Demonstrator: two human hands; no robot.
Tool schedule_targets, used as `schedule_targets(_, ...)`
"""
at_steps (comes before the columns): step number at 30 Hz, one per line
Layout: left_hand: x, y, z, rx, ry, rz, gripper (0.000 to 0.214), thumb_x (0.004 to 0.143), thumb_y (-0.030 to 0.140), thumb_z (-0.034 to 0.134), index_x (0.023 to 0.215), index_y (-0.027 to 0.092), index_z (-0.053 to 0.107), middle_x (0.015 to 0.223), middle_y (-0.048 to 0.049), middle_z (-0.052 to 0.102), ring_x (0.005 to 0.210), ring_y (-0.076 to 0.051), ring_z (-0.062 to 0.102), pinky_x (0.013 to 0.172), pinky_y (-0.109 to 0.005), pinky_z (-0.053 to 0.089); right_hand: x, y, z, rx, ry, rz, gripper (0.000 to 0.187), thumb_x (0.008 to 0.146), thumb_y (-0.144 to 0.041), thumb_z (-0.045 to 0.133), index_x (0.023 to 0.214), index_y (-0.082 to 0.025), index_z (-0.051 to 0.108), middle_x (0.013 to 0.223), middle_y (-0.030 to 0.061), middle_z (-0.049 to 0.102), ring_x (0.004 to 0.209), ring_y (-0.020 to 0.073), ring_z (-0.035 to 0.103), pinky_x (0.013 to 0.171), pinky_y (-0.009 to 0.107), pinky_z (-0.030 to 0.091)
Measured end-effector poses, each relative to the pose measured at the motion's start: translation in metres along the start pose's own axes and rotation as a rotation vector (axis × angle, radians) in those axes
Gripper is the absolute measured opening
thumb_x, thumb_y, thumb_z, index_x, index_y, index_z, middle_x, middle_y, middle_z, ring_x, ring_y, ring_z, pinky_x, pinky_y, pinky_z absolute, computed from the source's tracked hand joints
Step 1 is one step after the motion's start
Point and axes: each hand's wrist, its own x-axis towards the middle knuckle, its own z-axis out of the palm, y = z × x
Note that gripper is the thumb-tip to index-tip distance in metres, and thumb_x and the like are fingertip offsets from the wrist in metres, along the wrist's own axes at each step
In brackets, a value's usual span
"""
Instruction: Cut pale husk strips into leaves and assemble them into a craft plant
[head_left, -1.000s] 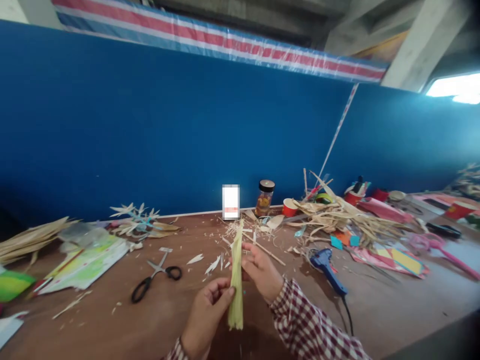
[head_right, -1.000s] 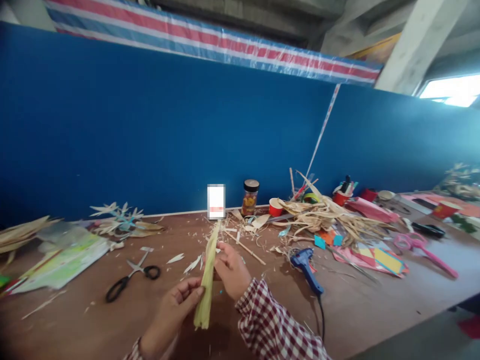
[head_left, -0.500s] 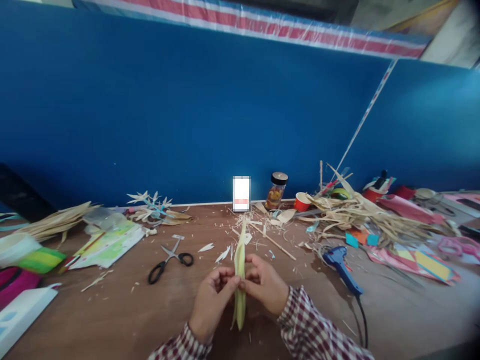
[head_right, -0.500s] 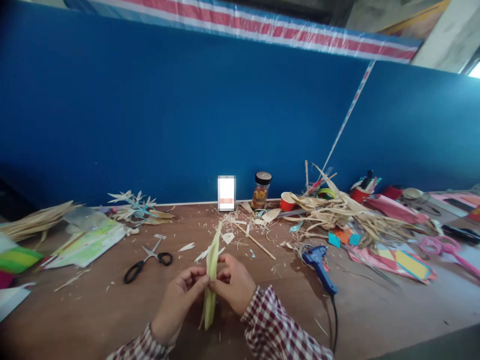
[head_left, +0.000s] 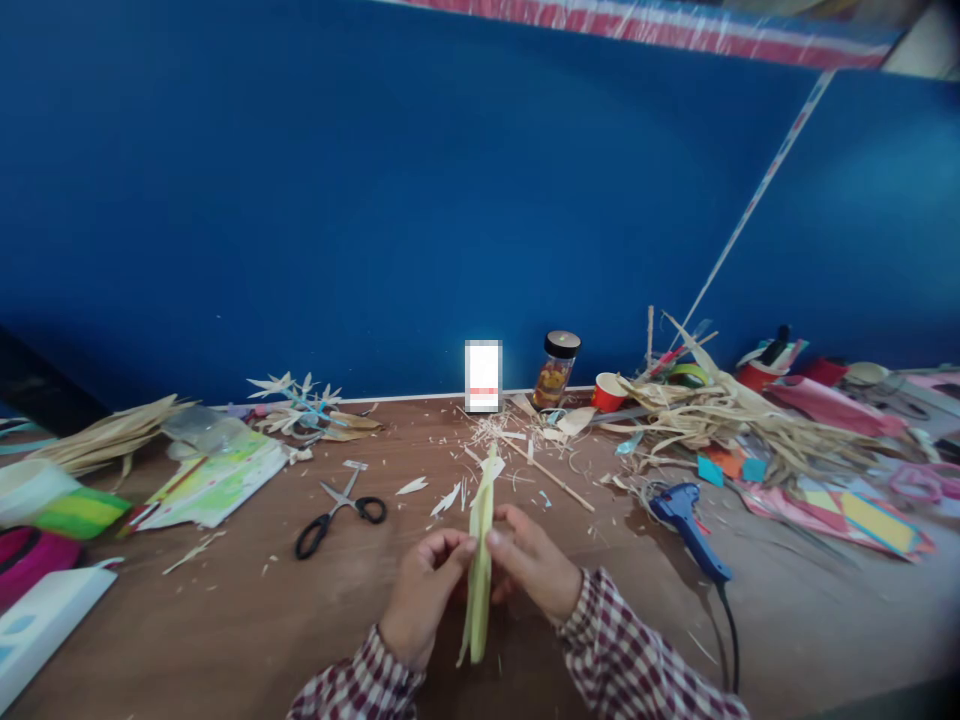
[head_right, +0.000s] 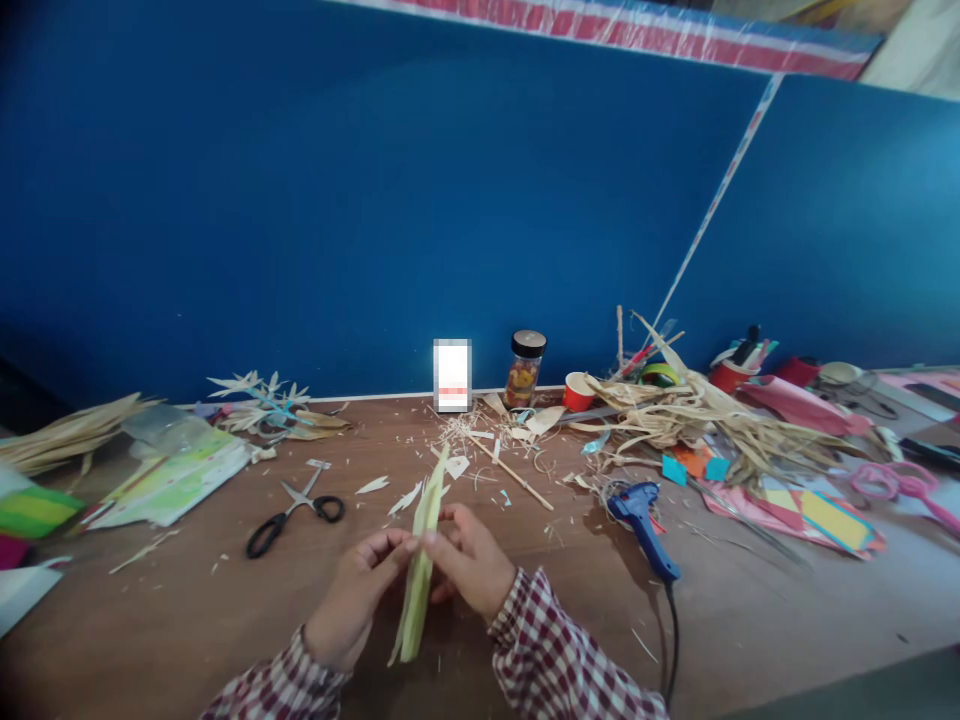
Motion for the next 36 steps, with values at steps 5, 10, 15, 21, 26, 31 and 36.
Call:
schedule_targets(5, -0.001, 0.0, 0.0, -0.02, -0.011, -0.061, 0.027, 0.062, 0.039, 0.066, 0.069, 0.014, 0.058, 0.055, 0.0034, 0.053, 0.049, -0.008, 0.048, 0.049, -0.019, 0.04, 0.003, 0.004, -0.003, 0.021, -0.061, -0.11, 0.038, 0.065, -0.034, 0.069, 0.094, -0.015, 0.053, 0.082, 0.0015, 0.062, 0.075, 0.0142, 0.059, 0.071, 0.029, 0.047)
schedule_targets(10, 0.0, 0.002, -0.005, -0.002, 0.032, -0.093, 0.028, 0.061, 0.04, 0.067, 0.069, 0.014, 0.059, 0.054, 0.0037, 0.054, 0.047, -0.007, 0.048, 0.047, -0.018, 0.038, 0.004, 0.002, -0.007, 0.1, -0.125, -0.046, 0.035, 0.067, -0.035, 0.066, 0.093, -0.013, 0.057, 0.076, 0.0024, 0.064, 0.071, 0.016, 0.061, 0.072, 0.033, 0.047)
schedule_targets(15, 0.0, 0.003, -0.004, 0.022, 0.007, -0.097, 0.028, 0.06, 0.039, 0.067, 0.071, 0.014, 0.059, 0.059, 0.0017, 0.058, 0.053, -0.01, 0.053, 0.052, -0.022, 0.043, 0.003, 0.001, -0.006, -0.004, -0.06, -0.059, 0.03, 0.072, -0.039, 0.059, 0.09, -0.015, 0.058, 0.071, 0.001, 0.063, 0.065, 0.0148, 0.059, 0.064, 0.029, 0.048)
schedule_targets(21, 0.003, -0.002, -0.003, 0.097, -0.01, -0.091, 0.027, 0.06, 0.038, 0.066, 0.071, 0.014, 0.059, 0.059, 0.0016, 0.058, 0.053, -0.011, 0.053, 0.052, -0.023, 0.045, 0.004, 0.005, -0.006, -0.132, -0.001, -0.124, 0.026, 0.068, -0.033, 0.064, 0.086, -0.015, 0.057, 0.072, -0.0007, 0.06, 0.064, 0.0126, 0.055, 0.059, 0.024, 0.045)
schedule_targets(26, 0.007, -0.008, -0.009, 0.193, -0.036, -0.031, 0.028, 0.061, 0.04, 0.064, 0.069, 0.014, 0.059, 0.052, 0.0026, 0.054, 0.048, -0.009, 0.049, 0.048, -0.021, 0.04, 0.002, 0.0, -0.004, -0.204, 0.039, -0.126, 0.018, 0.069, -0.029, 0.062, 0.079, -0.014, 0.059, 0.066, -0.0014, 0.059, 0.06, 0.0122, 0.053, 0.055, 0.023, 0.044)
schedule_targets(31, 0.007, -0.006, -0.01, 0.275, -0.073, 0.012, 0.028, 0.064, 0.041, 0.061, 0.064, 0.013, 0.058, 0.047, 0.0036, 0.048, 0.044, -0.008, 0.043, 0.045, -0.02, 0.034, -0.001, -0.007, -0.001, -0.251, 0.049, -0.125, 0.015, 0.071, -0.027, 0.059, 0.078, -0.014, 0.06, 0.066, -0.0004, 0.06, 0.061, 0.0137, 0.054, 0.056, 0.024, 0.045)
schedule_targets(36, 0.005, -0.004, -0.009, 0.35, -0.084, 0.07, 0.027, 0.068, 0.04, 0.057, 0.062, 0.014, 0.055, 0.046, 0.0046, 0.044, 0.044, -0.008, 0.039, 0.044, -0.02, 0.03, -0.001, -0.004, -0.001, -0.409, 0.095, -0.165, 0.014, 0.073, -0.026, 0.055, 0.074, -0.013, 0.061, 0.065, 0.0007, 0.06, 0.06, 0.0135, 0.053, 0.053, 0.022, 0.042)
